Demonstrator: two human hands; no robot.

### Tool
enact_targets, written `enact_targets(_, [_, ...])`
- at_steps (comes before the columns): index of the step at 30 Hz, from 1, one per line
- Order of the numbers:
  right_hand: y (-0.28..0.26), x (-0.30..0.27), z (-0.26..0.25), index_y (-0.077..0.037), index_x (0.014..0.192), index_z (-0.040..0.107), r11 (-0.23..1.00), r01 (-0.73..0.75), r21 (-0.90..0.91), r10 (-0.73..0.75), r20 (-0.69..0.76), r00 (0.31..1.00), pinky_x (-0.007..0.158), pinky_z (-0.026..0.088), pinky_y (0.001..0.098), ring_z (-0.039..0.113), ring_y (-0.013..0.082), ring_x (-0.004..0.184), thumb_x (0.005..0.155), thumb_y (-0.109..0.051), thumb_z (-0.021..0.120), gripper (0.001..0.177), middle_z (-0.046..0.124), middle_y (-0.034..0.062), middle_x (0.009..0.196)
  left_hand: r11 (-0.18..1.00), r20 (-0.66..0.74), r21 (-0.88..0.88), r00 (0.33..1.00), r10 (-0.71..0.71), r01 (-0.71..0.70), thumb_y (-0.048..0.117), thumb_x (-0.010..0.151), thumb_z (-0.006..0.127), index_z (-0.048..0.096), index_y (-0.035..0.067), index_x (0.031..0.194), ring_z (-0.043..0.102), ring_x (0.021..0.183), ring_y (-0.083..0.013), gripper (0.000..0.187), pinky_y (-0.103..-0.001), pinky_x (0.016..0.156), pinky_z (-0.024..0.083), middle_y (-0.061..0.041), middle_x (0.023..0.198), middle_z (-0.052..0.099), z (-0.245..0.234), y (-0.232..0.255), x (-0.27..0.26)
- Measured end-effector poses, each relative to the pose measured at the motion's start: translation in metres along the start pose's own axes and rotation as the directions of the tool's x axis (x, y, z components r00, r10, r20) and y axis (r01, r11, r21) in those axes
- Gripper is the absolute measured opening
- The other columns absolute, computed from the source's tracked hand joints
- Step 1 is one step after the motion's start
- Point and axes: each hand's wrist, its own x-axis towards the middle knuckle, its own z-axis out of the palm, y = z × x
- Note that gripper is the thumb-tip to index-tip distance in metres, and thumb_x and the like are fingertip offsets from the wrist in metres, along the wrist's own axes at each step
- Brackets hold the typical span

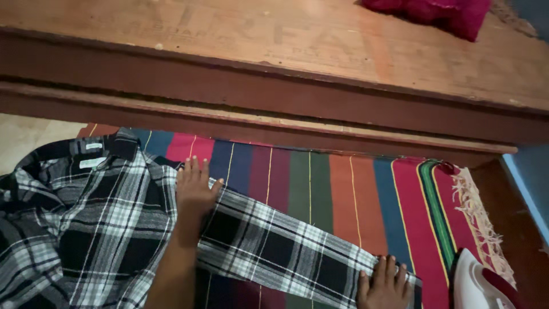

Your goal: The person irons a plaid shirt laid out on a colorful striped mat. They use a white electric iron to smooth the shirt's sleeves and body, adjusting the fabric with their hands as needed.

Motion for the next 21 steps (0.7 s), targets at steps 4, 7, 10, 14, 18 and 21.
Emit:
enact_targets(4, [-0.007,0.001,-0.015,-0.015,0.146,0.056,0.997,-0.018,-0.078,0.025,0.088,0.996,0.126,0.028,0.0568,0.041,0.0350,0.152,0.091,-0.055,0.048,0.069,0.050,0.0097,0.157,0.980,0.195,0.180,0.973,-0.122,0.087,0.046,0.096,0.060,0.045,0.001,0.148,0.031,0.149,-0.0446,0.071,-0.056,0.118,0.027,-0.027,0.157,0.041,-0.019,0.092,-0.023])
enact_targets(7, [-0.008,-0.001,-0.023,-0.010,0.146,0.055,0.997,-0.017,0.081,0.015,0.018,1.000,0.123,0.028,0.0596,0.040,0.0388,0.152,0.091,-0.052,0.049,0.070,0.050,0.0139,0.157,0.942,0.344,0.083,0.897,0.278,-0.324,0.044,0.100,0.050,0.029,0.005,0.160,0.009,0.156,-0.0388,0.074,-0.055,0.124,0.002,-0.022,0.169,0.015,-0.050,0.192,-0.076])
enact_targets(10, [-0.007,-0.001,-0.028,-0.008,0.147,0.054,0.990,-0.004,0.141,0.003,0.007,1.000,0.121,0.028,0.0610,0.039,0.0408,0.151,0.092,-0.051,0.049,0.070,0.049,0.0161,0.158,0.916,0.656,-0.371,0.655,0.375,-0.152,0.054,0.101,0.046,0.023,0.012,0.159,0.000,0.155,-0.0429,0.075,-0.070,0.118,-0.005,-0.018,0.170,0.008,-0.078,0.221,-0.098])
enact_targets(14, [-0.004,0.003,-0.028,-0.008,0.146,0.052,0.997,-0.005,0.076,-0.001,0.080,0.997,0.119,0.027,0.0610,0.036,0.0419,0.149,0.092,-0.051,0.050,0.069,0.046,0.0178,0.156,0.984,0.784,-0.153,0.594,0.180,-0.096,0.057,0.100,0.047,0.025,0.021,0.160,0.006,0.156,-0.0383,0.073,-0.067,0.122,0.002,-0.011,0.170,0.012,-0.068,0.168,-0.059])
enact_targets(18, [-0.011,0.001,-0.030,-0.008,0.147,0.051,0.976,-0.014,0.216,0.019,-0.020,1.000,0.121,0.026,0.0631,0.036,0.0416,0.152,0.092,-0.048,0.050,0.069,0.046,0.0168,0.159,0.999,0.604,0.023,0.796,-0.037,0.028,0.055,0.100,0.049,0.039,0.032,0.157,0.019,0.160,-0.0289,0.062,-0.065,0.129,0.010,-0.001,0.163,0.033,-0.069,0.052,-0.031])
enact_targets(21, [-0.008,0.000,-0.034,-0.007,0.148,0.051,0.985,-0.020,0.172,0.015,0.030,0.999,0.121,0.025,0.0621,0.035,0.0419,0.152,0.091,-0.049,0.050,0.071,0.046,0.0175,0.158,0.991,0.424,0.106,0.905,0.028,-0.080,0.053,0.098,0.049,0.040,0.017,0.155,0.026,0.152,-0.0363,0.068,-0.061,0.122,0.016,-0.017,0.163,0.032,-0.052,-0.013,-0.022])
